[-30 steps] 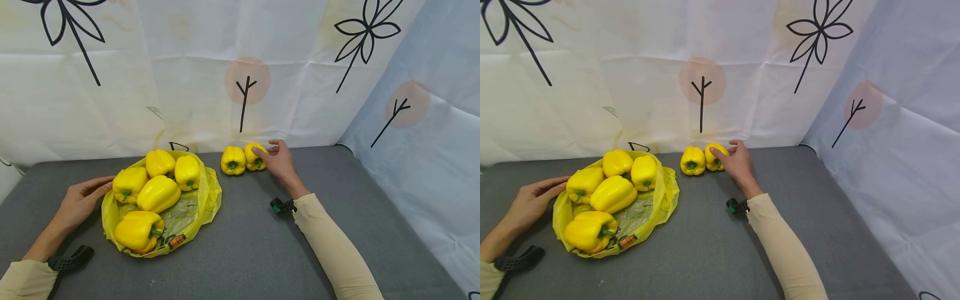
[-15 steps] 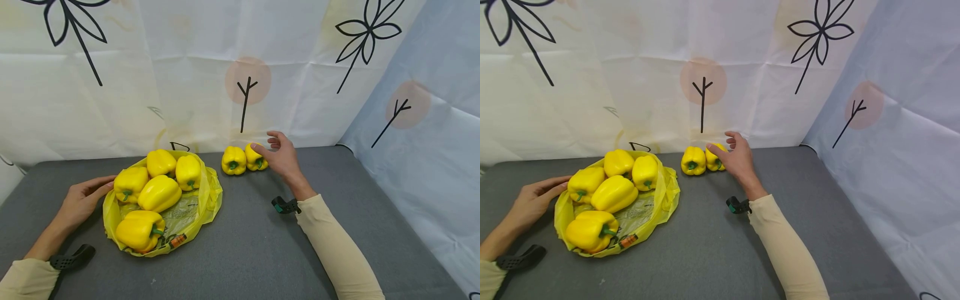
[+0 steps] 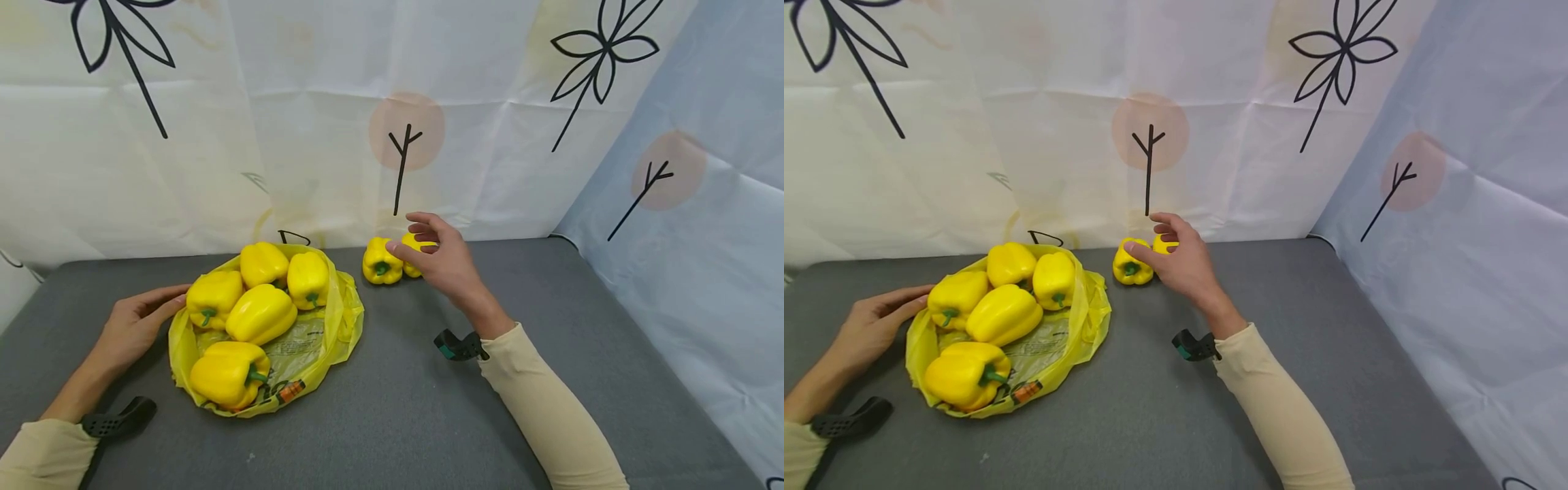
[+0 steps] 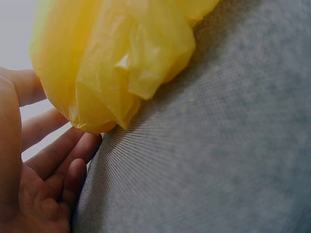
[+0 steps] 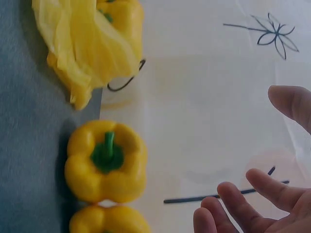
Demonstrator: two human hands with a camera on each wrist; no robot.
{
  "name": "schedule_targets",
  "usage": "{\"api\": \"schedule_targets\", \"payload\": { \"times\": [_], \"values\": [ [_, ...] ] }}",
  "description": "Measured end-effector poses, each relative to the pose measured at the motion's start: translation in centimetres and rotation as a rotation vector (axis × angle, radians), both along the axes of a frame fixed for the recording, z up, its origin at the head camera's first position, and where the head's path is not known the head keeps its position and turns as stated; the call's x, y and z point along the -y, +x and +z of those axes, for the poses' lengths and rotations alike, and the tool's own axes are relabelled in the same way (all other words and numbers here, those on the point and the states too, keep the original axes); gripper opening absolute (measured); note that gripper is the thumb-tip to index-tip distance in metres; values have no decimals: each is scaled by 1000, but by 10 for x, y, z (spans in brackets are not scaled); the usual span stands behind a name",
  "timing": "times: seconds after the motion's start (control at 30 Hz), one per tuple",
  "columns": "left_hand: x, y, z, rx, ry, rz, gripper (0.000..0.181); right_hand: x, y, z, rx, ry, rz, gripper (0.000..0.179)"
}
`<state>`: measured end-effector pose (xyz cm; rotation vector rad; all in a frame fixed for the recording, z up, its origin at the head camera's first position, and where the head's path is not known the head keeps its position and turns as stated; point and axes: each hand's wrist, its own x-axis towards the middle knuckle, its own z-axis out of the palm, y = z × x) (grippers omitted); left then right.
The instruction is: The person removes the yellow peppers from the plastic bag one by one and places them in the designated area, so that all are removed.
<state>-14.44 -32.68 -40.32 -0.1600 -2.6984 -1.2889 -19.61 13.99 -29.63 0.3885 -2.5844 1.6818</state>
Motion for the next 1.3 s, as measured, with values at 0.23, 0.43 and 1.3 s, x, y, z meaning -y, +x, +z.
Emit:
{"api": "schedule_targets", "payload": {
  "times": [0.23,0.43,1.3],
  "values": [
    [-1,-1,-2,-3,-9,8,49,17,15,4,-8,-26,136,61],
    [0,-1,-2,-5,-10,6,48,36,26,1,9,-71,303,60],
    [1,-2,-1,-10,-12,2,49,123,50,-24,18,55,736,56]
  ]
}}
